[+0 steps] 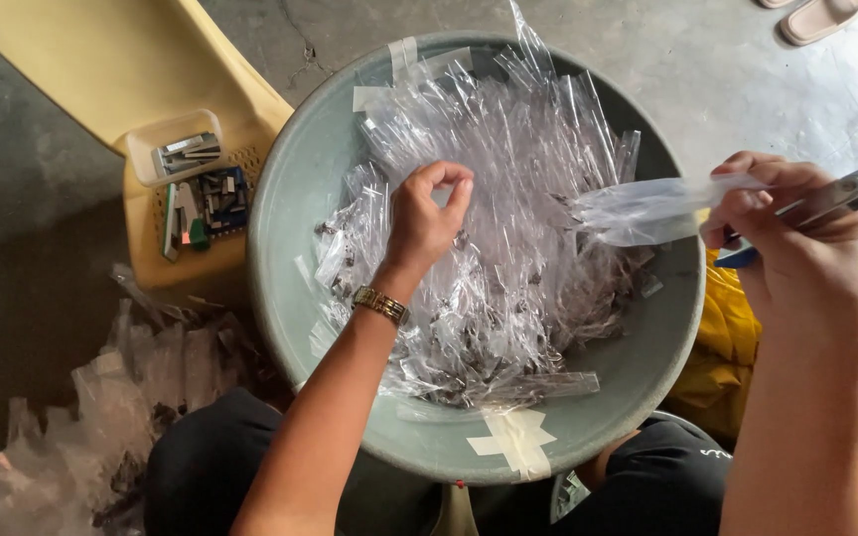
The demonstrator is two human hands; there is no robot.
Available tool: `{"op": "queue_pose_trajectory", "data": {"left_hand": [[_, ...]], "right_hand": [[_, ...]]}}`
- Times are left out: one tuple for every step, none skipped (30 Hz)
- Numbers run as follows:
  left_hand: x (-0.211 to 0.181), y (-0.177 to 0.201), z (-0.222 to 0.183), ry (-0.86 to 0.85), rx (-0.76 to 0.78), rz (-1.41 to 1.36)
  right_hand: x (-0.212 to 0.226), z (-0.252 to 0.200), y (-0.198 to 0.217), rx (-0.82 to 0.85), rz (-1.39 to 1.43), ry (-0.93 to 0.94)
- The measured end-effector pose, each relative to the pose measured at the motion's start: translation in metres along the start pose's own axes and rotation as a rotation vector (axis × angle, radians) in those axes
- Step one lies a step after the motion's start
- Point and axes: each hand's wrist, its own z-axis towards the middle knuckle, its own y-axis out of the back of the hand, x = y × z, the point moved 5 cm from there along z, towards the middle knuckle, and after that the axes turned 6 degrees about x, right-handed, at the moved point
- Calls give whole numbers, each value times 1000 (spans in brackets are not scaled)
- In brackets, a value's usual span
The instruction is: Manually sealing the ends of plastic sleeves using a lighter in a production setting.
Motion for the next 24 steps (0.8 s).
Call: {"op": "queue_pose_trajectory", "data": {"left_hand": [[-6,2,1,2,0,0],[-15,4,4,-48,-9,-44],[-24,7,6,-99,-19,-88],[-30,9,6,-99,-19,-88],[-37,11,6,-100,-33,-126],[-43,14,5,-102,-48,-164],[-49,13,2,-102,-47,-164],[-55,11,-1,-120,-16,-238],[-61,10,-4,-138,15,-311],[-66,9,-8,-140,12,-310],[-72,6,-12,-141,42,-326],[-79,4,-14,-144,72,-342],[-85,4,-18,-150,68,-341],[-92,2,-23,-158,95,-360],[-98,0,-28,-167,121,-380],[-102,0,-31,-169,123,-379],[-107,0,-35,-181,135,-345],[-112,-2,-40,-190,150,-311],[-112,-2,-43,-191,154,-312],[-116,-2,-46,-252,178,-257],[-119,-3,-50,-313,201,-201],[-118,-3,-51,-315,201,-202],[-119,-4,-53,-347,254,-236],[-119,-5,-55,-382,306,-270]], "right_hand": [[1,-1,0,0,1,-2],[1,-2,1,-17,23,-17],[1,-2,2,-35,46,-32],[1,-2,3,-36,46,-32],[0,-2,3,-26,53,-31],[0,-2,3,-17,61,-31],[-1,-2,3,-18,61,-31],[-2,-2,1,13,71,-17],[-2,-1,-2,44,82,-2],[-1,-2,-7,46,83,0],[-1,-4,-13,48,79,-9],[-1,-4,-18,50,74,-16],[6,-7,-29,53,74,-10],[7,-11,-40,75,5,-121],[8,-16,-50,97,-65,-231],[7,-14,-59,95,-65,-229],[6,-11,-71,150,-32,-229],[5,-10,-83,203,2,-231],[2,-11,-87,199,2,-231],[0,-11,-90,182,16,-224],[-3,-10,-93,165,29,-217],[-7,-11,-91,164,28,-216],[-11,-11,-90,177,102,-221],[-14,-11,-89,191,175,-224]]}}
